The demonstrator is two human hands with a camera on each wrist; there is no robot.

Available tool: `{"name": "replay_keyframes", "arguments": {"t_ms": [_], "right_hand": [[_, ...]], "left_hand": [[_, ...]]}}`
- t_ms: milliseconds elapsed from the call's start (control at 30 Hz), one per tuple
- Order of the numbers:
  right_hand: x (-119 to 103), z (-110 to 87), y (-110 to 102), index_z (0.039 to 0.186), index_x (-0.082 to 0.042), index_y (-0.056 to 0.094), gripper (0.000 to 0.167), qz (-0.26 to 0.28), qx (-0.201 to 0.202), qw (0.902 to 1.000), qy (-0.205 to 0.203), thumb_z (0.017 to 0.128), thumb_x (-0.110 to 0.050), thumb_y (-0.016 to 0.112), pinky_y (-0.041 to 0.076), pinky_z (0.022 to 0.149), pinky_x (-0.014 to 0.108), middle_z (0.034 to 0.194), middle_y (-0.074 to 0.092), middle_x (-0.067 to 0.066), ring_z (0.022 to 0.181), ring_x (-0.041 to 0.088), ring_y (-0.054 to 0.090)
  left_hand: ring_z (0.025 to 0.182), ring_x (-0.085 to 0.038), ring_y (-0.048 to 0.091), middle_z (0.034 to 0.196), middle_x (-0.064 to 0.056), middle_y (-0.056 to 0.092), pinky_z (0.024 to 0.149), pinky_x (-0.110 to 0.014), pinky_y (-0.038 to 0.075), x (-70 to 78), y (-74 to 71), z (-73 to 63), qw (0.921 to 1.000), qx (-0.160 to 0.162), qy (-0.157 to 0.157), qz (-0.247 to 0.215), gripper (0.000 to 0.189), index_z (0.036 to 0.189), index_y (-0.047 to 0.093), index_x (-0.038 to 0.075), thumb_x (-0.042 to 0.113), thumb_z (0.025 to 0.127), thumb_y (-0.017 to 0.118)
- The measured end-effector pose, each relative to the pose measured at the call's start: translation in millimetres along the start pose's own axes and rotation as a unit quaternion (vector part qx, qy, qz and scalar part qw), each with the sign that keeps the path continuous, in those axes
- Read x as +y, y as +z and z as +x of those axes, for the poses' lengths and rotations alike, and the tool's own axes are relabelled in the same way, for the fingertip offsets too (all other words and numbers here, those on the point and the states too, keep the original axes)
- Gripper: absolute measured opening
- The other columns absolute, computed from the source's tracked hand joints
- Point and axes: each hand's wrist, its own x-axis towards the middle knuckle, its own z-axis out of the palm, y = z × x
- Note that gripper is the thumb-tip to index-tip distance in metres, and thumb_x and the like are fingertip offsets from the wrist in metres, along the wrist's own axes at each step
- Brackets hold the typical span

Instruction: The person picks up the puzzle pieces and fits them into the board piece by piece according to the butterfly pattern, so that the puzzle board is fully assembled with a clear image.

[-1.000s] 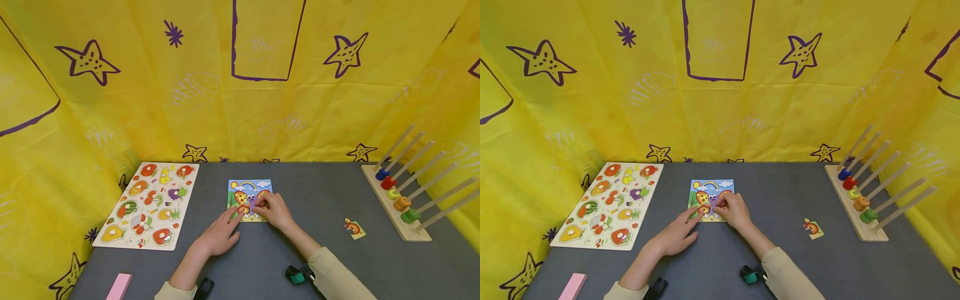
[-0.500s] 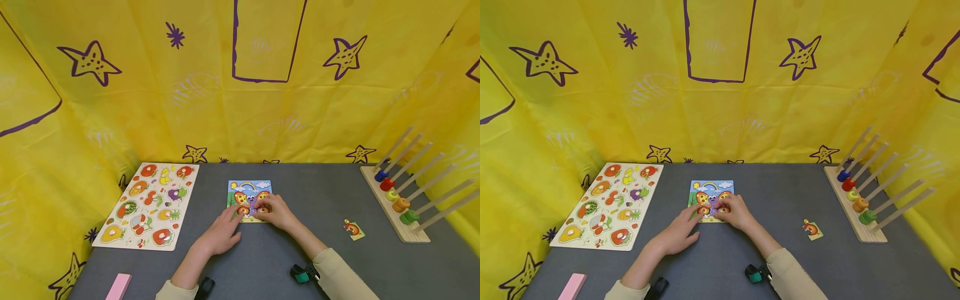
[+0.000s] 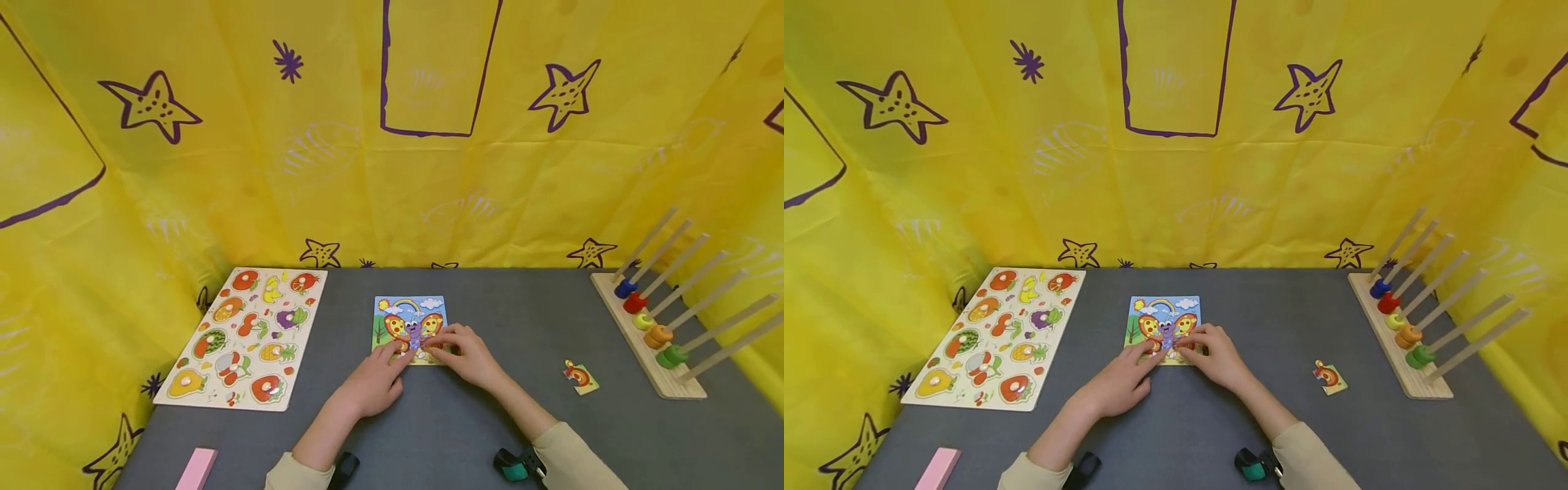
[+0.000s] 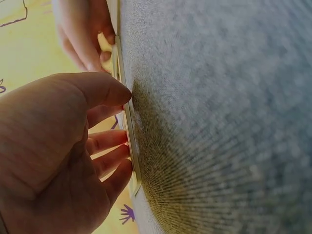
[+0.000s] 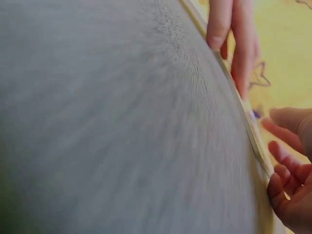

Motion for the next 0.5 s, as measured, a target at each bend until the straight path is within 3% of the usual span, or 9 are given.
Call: {"name": "replay_keyframes", "arguments": {"t_ms": [233, 367, 500], "right_hand": [[22, -39.5, -39, 0.096, -0.021, 0.076, 0.009, -0.002, 0.086, 0.9936, 0.073, 0.088, -0.018, 0.074, 0.042, 0.063, 0.025, 0.091, 0.064, -0.009, 0.072, 0.008, 0.050], [34, -62.9, -65, 0.096, -0.020, 0.075, 0.010, -0.042, 0.118, 0.9878, 0.092, 0.087, -0.016, 0.074, 0.041, 0.064, 0.025, 0.090, 0.064, -0.007, 0.074, 0.009, 0.050], [44, -84.8, -92, 0.100, -0.013, 0.075, 0.014, -0.096, 0.143, 0.9783, 0.116, 0.086, -0.015, 0.075, 0.040, 0.069, 0.032, 0.095, 0.066, 0.004, 0.081, 0.017, 0.051]], "left_hand": [[0.132, -0.036, 0.037, 0.146, -0.016, 0.040, 0.101, -0.054, 0.039, 0.2, 2.1, 0.5, 1.0000, 0.000, -0.002, -0.005, 0.050, 0.143, 0.049, 0.005, 0.012, 0.093, 0.055], [0.134, -0.036, 0.035, 0.148, -0.010, 0.042, 0.100, -0.055, 0.038, -0.7, 3.0, 1.3, 1.0000, -0.006, 0.000, 0.003, 0.050, 0.143, 0.048, 0.004, 0.013, 0.095, 0.054], [0.134, -0.035, 0.036, 0.148, -0.009, 0.044, 0.099, -0.054, 0.039, -0.6, 3.4, 2.1, 0.9999, -0.002, 0.004, 0.011, 0.049, 0.143, 0.049, 0.005, 0.014, 0.095, 0.055]]}}
